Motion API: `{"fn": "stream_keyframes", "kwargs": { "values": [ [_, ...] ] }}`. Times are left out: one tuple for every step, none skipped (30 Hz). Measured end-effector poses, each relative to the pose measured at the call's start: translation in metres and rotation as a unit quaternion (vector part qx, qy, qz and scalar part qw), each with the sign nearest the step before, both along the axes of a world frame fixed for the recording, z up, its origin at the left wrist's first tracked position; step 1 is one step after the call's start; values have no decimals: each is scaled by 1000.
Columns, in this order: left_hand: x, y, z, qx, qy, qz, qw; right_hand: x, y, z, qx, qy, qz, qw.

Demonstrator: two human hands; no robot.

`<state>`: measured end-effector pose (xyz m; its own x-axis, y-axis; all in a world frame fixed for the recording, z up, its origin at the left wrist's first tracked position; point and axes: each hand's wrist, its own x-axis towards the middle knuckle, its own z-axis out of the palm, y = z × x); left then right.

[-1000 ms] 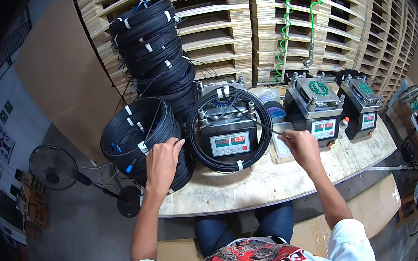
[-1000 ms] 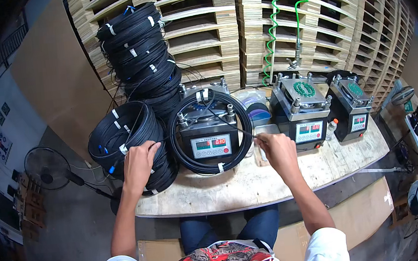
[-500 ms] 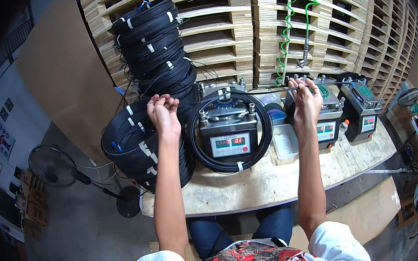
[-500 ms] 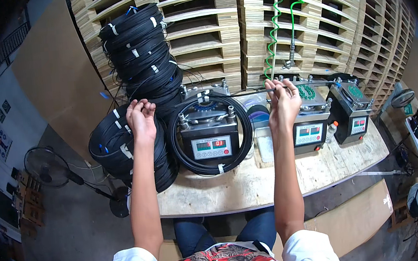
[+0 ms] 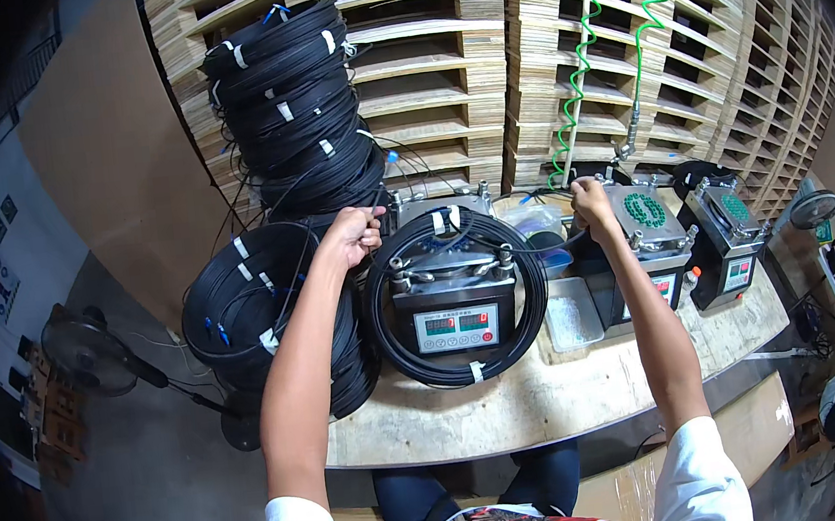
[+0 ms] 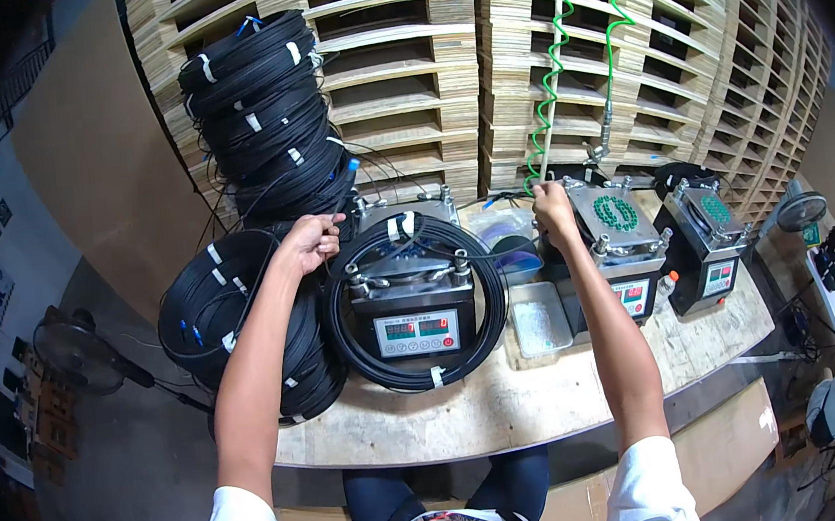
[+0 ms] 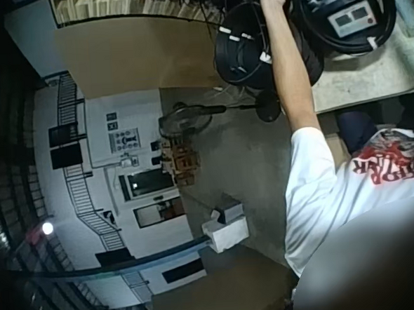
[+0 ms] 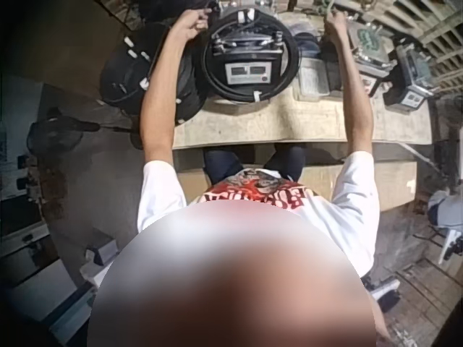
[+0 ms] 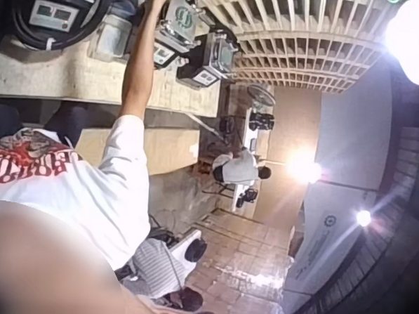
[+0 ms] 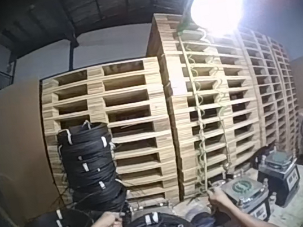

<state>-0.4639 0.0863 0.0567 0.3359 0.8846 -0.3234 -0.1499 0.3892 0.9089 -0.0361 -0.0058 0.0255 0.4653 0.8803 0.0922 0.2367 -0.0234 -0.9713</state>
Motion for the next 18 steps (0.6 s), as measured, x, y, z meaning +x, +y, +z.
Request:
{"fn": "stream_keyframes", "kwargs": {
  "values": [
    [-1,3,-2,-40,-49,18,998,4,1,1,-18,4,31,999],
    [0,4,-1,-81,-98,35,991,7,1,4,-37,8,62,997],
    [0,5,-1,-82,-87,60,991,11,1,7,-37,6,60,998],
    [2,6,-1,-82,-89,58,991,14,1,11,-43,38,114,992],
    [5,3,1,-24,-53,65,996,15,-1,15,-51,70,169,982],
    [-3,3,1,35,-14,81,996,1,-3,24,-51,70,176,980],
    [-9,8,-4,35,22,30,999,-15,-5,31,-101,68,186,975],
    [-9,13,-3,26,29,-33,999,-22,-6,40,-148,63,189,969],
    [-4,16,-6,17,49,-31,998,-16,-1,38,-172,60,231,956],
    [3,18,-9,7,70,-28,997,-14,7,39,-180,20,256,950],
    [13,20,-7,-13,57,-21,998,-14,9,39,-166,-38,220,961],
    [16,22,-7,-12,56,-19,998,-22,13,37,-151,-93,188,966],
    [19,25,-6,-17,52,-7,998,-28,27,31,-100,-217,156,958],
    [39,30,-3,-19,42,-13,999,-5,47,12,17,-322,151,934],
    [38,32,-5,-6,65,6,998,-23,51,10,31,-326,127,936],
    [37,32,-9,-9,67,10,998,-42,56,7,44,-329,103,938],
    [32,27,-11,23,73,23,997,-66,55,12,45,-334,115,934],
    [33,21,-12,56,78,31,995,-84,47,22,46,-342,123,931]
  ]
}}
